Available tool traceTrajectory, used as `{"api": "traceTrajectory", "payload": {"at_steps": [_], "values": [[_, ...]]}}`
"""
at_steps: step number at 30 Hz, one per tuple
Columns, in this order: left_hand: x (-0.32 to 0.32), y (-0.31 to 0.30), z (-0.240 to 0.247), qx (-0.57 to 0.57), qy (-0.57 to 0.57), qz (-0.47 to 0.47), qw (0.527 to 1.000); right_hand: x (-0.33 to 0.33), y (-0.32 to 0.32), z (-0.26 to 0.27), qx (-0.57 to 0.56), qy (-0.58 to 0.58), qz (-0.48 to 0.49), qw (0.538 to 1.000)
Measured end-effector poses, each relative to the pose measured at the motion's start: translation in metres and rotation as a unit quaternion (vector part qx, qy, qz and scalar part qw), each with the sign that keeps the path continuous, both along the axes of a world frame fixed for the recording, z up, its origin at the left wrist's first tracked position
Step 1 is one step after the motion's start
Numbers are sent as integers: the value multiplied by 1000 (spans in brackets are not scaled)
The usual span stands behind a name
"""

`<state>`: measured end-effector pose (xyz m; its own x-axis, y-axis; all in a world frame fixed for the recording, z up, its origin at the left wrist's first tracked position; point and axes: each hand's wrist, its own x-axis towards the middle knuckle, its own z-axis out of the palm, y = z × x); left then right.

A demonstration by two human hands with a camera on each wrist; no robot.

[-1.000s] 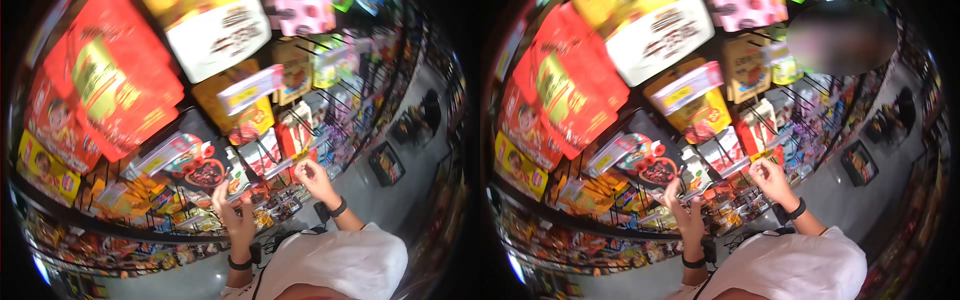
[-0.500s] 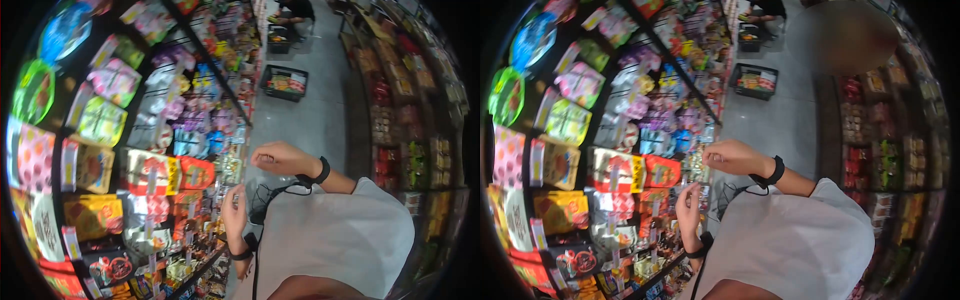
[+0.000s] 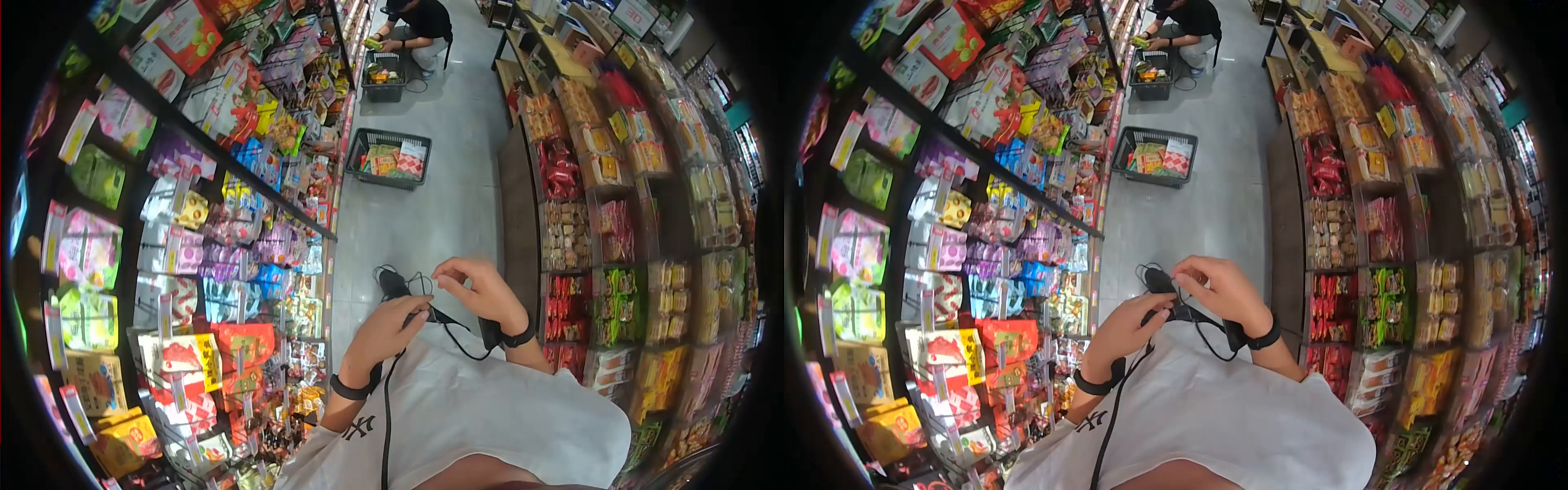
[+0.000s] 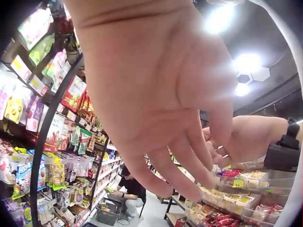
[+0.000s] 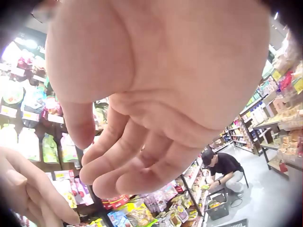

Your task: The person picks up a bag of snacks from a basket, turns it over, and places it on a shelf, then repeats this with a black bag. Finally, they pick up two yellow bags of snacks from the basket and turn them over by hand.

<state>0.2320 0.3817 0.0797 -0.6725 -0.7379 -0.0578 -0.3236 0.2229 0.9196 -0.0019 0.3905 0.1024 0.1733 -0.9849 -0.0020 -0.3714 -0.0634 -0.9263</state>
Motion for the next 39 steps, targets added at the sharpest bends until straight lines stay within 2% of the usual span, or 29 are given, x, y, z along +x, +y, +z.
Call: {"api": "traceTrajectory", "payload": {"at_steps": [4,6,10,13,15,17,20,21,23,26,31,33,36,39], "values": [[-14,-65,-7,5,-27,-7,1000,-22,-61,-5,-6,-8,18,1000],[-24,-102,-2,1,-31,4,1000,-31,-96,6,-1,24,17,1000],[-53,-185,7,-63,-41,-7,997,-71,-160,12,-20,16,20,999],[-76,-229,16,-70,-56,-37,995,-108,-186,10,-19,48,-42,998],[-96,-258,22,-80,-49,-64,994,-151,-200,-5,11,23,-107,994],[-115,-282,17,-78,-39,-87,992,-195,-216,-19,33,22,-204,978],[-147,-313,0,-85,-52,-106,989,-248,-248,-26,35,45,-257,965],[-160,-322,-3,-87,-63,-109,988,-263,-262,-28,25,51,-236,970],[-188,-338,-3,-23,-85,-88,992,-290,-291,-32,6,62,-191,980],[-241,-366,-1,11,-88,-71,994,-325,-330,-16,32,46,-134,989],[-302,-409,-4,17,-63,-58,996,-390,-382,-21,20,23,-177,984],[-316,-422,-4,28,-92,-43,994,-407,-399,-29,43,25,-163,985],[-326,-443,-7,69,-77,-20,994,-423,-432,-37,58,23,-119,991],[-331,-467,-18,32,-65,-6,997,-418,-470,-42,61,25,-91,994]]}}
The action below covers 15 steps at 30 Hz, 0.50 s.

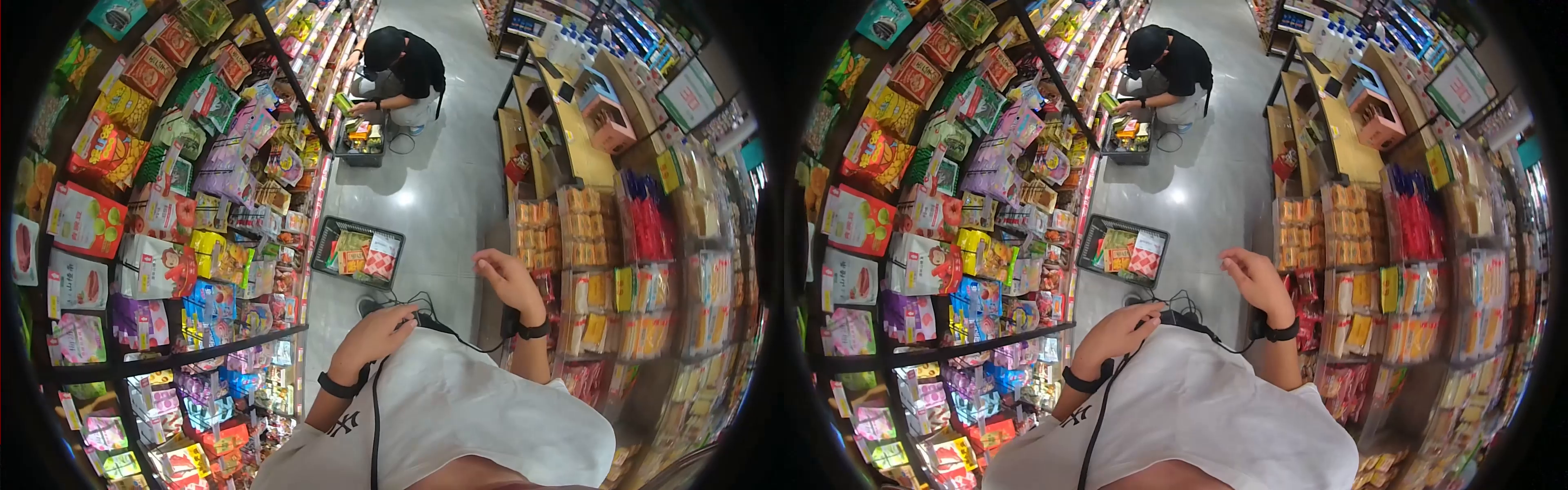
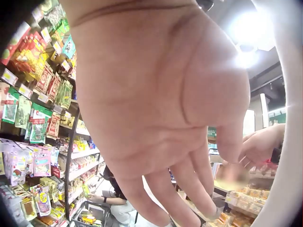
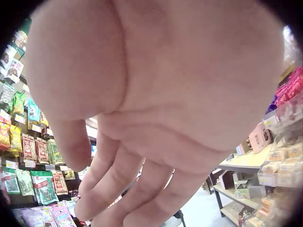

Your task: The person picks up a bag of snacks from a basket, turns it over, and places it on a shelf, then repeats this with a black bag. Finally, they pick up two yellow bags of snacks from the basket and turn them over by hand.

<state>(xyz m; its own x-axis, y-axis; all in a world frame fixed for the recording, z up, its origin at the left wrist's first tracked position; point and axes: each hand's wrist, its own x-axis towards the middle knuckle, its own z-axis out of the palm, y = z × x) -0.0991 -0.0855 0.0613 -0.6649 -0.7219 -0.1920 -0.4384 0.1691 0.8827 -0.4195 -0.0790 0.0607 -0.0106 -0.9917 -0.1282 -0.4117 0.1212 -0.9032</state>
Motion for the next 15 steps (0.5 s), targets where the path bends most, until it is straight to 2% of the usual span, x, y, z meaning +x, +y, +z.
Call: {"api": "traceTrajectory", "payload": {"at_steps": [6,9,12,15], "values": [[8,-57,-5,30,-18,20,999,24,-81,2,-7,5,85,996],[24,-93,-6,-16,-11,48,999,38,-128,12,4,30,114,993],[44,-130,5,-2,-18,90,996,55,-176,13,-3,25,132,991],[68,-156,-3,-59,-4,134,989,80,-223,8,-9,26,158,987]]}}
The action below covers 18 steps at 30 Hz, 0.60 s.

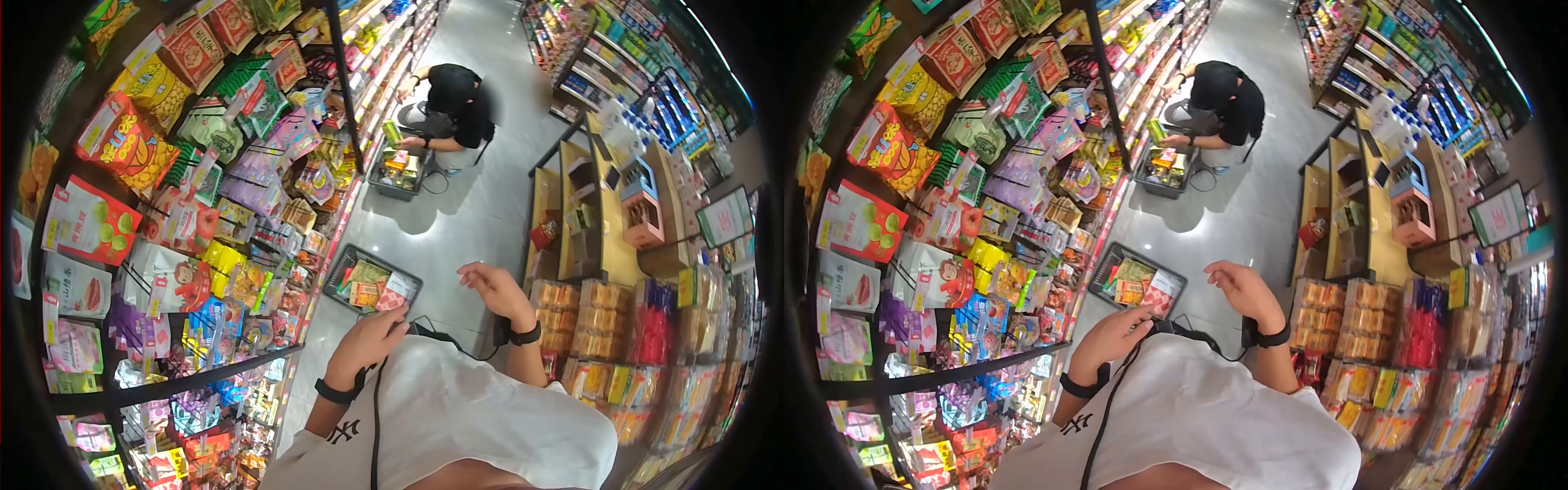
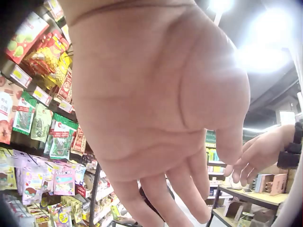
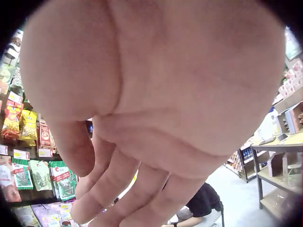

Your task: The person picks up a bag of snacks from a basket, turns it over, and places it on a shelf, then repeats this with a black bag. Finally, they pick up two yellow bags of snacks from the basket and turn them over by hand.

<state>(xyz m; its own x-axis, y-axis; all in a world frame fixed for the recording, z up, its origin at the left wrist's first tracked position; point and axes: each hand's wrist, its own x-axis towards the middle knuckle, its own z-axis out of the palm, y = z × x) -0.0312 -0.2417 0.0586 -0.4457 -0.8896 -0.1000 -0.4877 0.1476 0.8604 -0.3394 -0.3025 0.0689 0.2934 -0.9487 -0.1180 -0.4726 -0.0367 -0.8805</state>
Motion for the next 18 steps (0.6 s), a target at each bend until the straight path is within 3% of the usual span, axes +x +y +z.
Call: {"api": "traceTrajectory", "payload": {"at_steps": [4,8,13,14,18], "values": [[19,-33,7,47,-41,29,998,26,-52,15,27,-4,53,998],[10,-60,0,43,-20,78,996,20,-106,-12,32,-25,120,992],[-39,-107,4,86,-14,126,988,-12,-185,-19,11,-29,167,985],[-55,-114,-9,72,-5,170,983,-27,-201,-21,21,-31,170,985],[-112,-149,-27,63,16,173,983,-81,-259,-45,22,-30,175,984]]}}
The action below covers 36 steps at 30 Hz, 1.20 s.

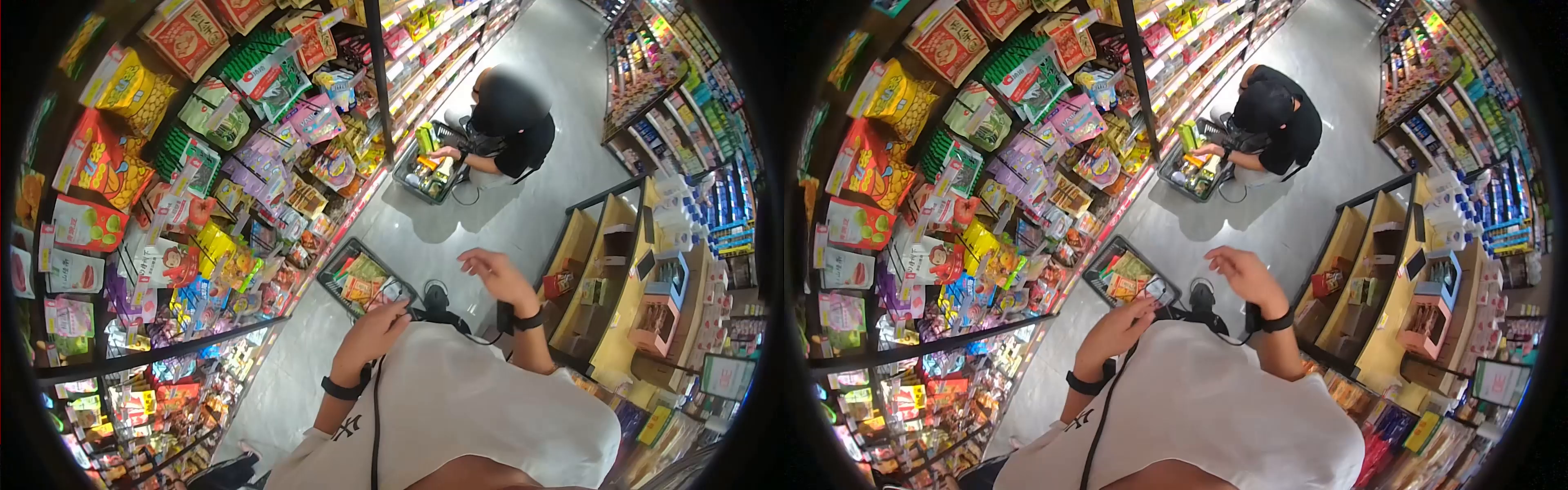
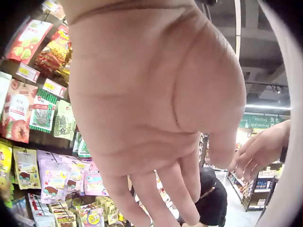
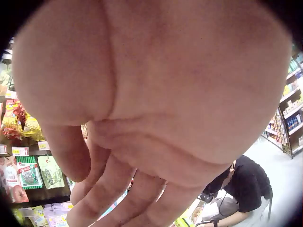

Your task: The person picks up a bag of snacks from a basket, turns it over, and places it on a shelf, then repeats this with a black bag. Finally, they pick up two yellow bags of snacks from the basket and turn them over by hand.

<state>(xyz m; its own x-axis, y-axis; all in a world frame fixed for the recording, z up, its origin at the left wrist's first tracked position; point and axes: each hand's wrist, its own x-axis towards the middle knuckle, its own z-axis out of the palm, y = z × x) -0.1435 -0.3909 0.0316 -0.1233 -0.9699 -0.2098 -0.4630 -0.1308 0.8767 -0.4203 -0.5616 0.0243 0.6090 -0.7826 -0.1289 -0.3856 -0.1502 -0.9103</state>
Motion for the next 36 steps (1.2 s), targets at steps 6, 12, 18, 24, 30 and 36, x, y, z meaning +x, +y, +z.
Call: {"api": "traceTrajectory", "payload": {"at_steps": [6,12,18,24,30,36], "values": [[-49,-21,9,59,7,34,998,-28,-66,-4,28,39,14,999],[-57,15,-11,140,-6,178,974,38,-84,-83,93,12,148,985],[-65,54,-41,213,83,259,938,129,-23,-141,-46,-5,326,944],[-75,134,-103,234,172,354,889,168,48,-247,169,118,345,916],[-61,204,-151,288,173,440,833,165,115,-513,37,277,329,902],[-80,236,-218,383,294,512,711,223,142,-677,-13,470,378,798]]}}
